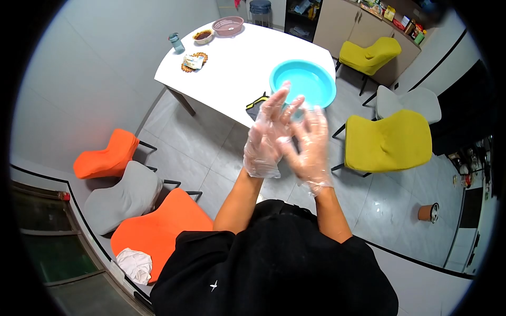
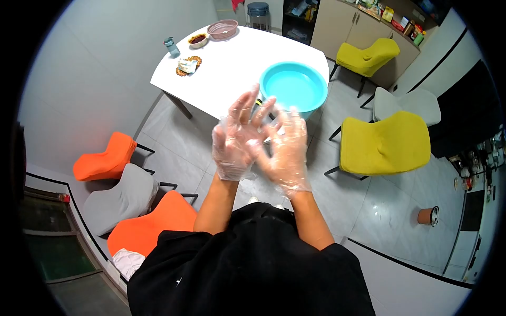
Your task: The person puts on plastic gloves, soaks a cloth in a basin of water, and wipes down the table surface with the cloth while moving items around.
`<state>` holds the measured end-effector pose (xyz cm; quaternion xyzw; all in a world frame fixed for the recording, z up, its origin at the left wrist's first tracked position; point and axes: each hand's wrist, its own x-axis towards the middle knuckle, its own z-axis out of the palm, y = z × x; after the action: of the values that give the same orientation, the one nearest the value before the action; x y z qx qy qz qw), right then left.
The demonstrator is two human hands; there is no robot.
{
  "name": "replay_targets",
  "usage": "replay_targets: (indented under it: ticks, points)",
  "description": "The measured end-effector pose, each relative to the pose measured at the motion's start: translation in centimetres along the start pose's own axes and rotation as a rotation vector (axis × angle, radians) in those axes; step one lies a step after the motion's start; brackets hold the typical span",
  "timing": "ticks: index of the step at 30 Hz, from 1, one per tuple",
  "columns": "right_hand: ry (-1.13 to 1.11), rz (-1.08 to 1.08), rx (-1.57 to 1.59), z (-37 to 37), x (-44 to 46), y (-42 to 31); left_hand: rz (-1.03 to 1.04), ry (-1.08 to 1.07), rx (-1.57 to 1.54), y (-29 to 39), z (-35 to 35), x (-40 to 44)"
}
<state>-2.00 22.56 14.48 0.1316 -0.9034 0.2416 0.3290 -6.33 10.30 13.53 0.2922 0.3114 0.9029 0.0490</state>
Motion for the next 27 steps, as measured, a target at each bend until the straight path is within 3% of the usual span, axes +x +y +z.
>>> replay_targets:
  ticks: [2,4,7,8,10,12,13,14,16,18,19,20,22,24,26,27]
  points:
    - [-0.115,0.072,0.248,1.2,-1.0,-0.3,-0.007,-0.007,0.184,0.3,0.7,0.1]
    - [-0.253,0.033,0.215,-0.2,-0.2,0.4,-0.020,-0.050,0.171,0.2,-0.2,0.2]
    - [-0.243,0.019,-0.002,-0.8,0.8,1.5,-0.057,-0.012,0.133,0.7,-0.4,0.2]
    - [-0.150,-0.148,0.109,0.0,0.6,0.9,-0.090,-0.003,0.138,0.9,-0.2,0.3]
    - [-0.220,-0.157,0.109,0.3,-0.4,1.7,-0.172,0.015,0.154,1.6,0.4,0.0]
    - [-0.236,-0.024,0.055,-0.3,0.5,3.3,-0.179,-0.038,0.073,0.8,-1.3,-0.3]
    - [-0.210,-0.113,-0.009,-0.3,0.6,2.5,-0.230,-0.042,0.032,0.7,-1.3,-0.5]
    - [-0.306,-0.129,0.213,0.1,0.0,1.5,-0.274,-0.054,-0.009,0.6,-1.3,-0.3]
    - [-0.466,-0.096,0.218,-0.4,-0.4,3.0,-0.276,-0.090,-0.101,0.9,-1.9,-0.3]
    - [-0.097,-0.078,0.092,0.0,0.1,3.3,-0.231,-0.031,-0.207,0.7,-2.0,-0.4]
    - [-0.322,-0.206,0.086,-1.1,0.8,2.2,-0.239,-0.009,-0.273,0.6,-2.0,-0.9]
    - [-0.269,-0.135,0.368,0.0,-0.3,1.9,-0.247,0.001,-0.336,0.5,-2.3,-1.0]
    - [-0.336,-0.184,0.263,-1.5,0.3,3.7,-0.273,0.011,-0.465,0.2,-2.6,-0.7]
    - [0.009,-0.018,0.231,-1.4,0.2,5.1,-0.275,0.029,-0.403,-0.1,-2.7,-1.1]
    - [0.231,0.096,0.160,-2.5,1.4,5.1,-0.312,0.036,-0.438,-0.6,-3.0,-1.2]
    - [0.230,0.033,0.073,-2.5,1.5,5.6,-0.346,-0.009,-0.447,-0.7,-2.9,-1.2]
